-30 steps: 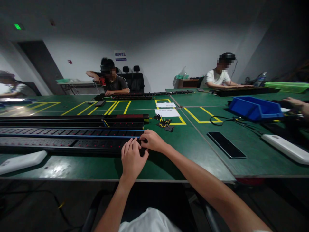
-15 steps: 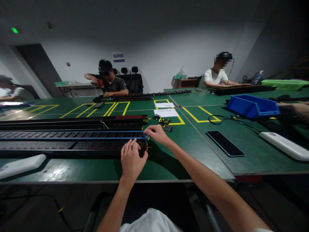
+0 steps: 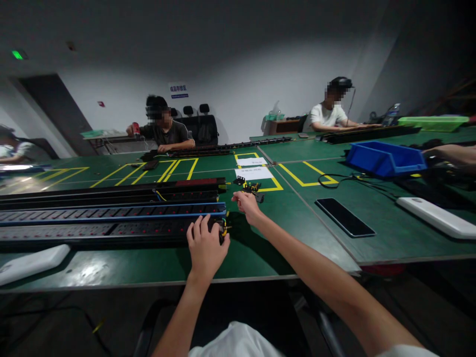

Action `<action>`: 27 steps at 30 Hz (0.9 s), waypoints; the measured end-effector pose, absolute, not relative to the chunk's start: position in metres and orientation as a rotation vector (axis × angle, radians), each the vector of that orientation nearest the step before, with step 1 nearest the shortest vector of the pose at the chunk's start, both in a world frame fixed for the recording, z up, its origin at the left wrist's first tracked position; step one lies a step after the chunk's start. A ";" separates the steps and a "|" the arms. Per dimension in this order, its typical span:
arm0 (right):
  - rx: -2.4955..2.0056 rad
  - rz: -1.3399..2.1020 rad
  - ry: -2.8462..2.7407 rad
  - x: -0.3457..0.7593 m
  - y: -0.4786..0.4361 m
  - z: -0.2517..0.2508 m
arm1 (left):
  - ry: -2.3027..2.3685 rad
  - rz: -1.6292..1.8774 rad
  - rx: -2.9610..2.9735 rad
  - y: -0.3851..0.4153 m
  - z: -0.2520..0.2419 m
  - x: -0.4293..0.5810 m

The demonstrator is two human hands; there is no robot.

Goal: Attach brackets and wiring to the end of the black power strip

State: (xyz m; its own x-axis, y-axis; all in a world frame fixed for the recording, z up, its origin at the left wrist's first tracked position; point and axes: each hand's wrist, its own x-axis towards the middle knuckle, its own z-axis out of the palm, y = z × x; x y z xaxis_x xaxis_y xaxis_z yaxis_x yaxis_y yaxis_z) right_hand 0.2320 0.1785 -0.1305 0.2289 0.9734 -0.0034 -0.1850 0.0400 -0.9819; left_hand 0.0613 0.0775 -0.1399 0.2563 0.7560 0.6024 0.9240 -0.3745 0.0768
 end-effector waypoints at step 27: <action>-1.019 0.944 -2.502 0.259 0.164 -0.116 | -1.512 -0.888 -2.294 0.084 -0.139 0.068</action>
